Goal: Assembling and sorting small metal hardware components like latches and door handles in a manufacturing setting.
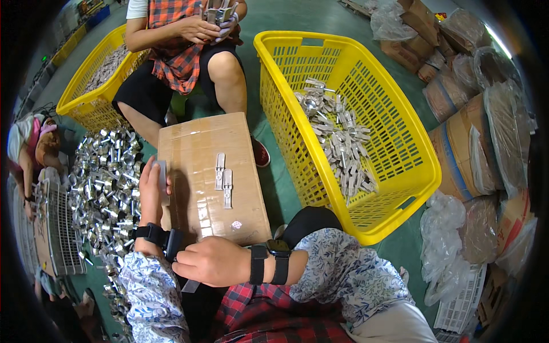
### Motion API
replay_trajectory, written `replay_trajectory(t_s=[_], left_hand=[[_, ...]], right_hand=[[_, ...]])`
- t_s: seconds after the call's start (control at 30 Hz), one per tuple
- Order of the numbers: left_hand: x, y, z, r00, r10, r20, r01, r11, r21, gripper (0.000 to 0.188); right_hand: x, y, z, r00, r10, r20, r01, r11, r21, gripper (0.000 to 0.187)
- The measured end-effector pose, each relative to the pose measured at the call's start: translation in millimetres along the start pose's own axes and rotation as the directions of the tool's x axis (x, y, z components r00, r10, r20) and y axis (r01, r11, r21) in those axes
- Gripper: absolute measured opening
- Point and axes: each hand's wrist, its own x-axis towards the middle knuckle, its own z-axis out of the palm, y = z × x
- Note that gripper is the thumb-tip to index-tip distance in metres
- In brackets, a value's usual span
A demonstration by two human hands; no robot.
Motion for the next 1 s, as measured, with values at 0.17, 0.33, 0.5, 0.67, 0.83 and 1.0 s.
replay_trajectory(t_s=[0.17,0.33,0.5,0.67,0.83,1.0], left_hand=[[1,0,-1,1.000,-0.004,0.003,0.004,1.000,0.029,0.052],[2,0,-1,1.000,-0.013,0.016,0.013,0.999,0.039,0.052],[5,-5,-10,1.000,-0.008,0.001,0.008,0.999,0.035,0.053],[16,7,-14,1.000,-0.002,0.008,0.003,0.997,-0.071,0.056],[26,13,-26,0.999,0.025,-0.042,-0.032,0.988,-0.151,0.063],[22,17,-21,0.999,-0.008,-0.034,0.003,0.990,-0.144,0.064]], right_hand=[[1,0,1,1.000,0.001,-0.002,-0.001,1.000,0.004,0.009],[1,1,1,1.000,-0.002,-0.003,0.002,1.000,0.009,0.010],[4,-3,0,1.000,0.019,0.010,-0.019,0.997,0.076,0.013],[16,-20,-14,0.995,0.027,0.091,-0.038,0.991,0.125,0.024],[19,-22,-7,0.987,0.038,0.156,-0.059,0.990,0.129,0.039],[20,-18,2,0.989,0.031,0.144,-0.049,0.991,0.125,0.043]])
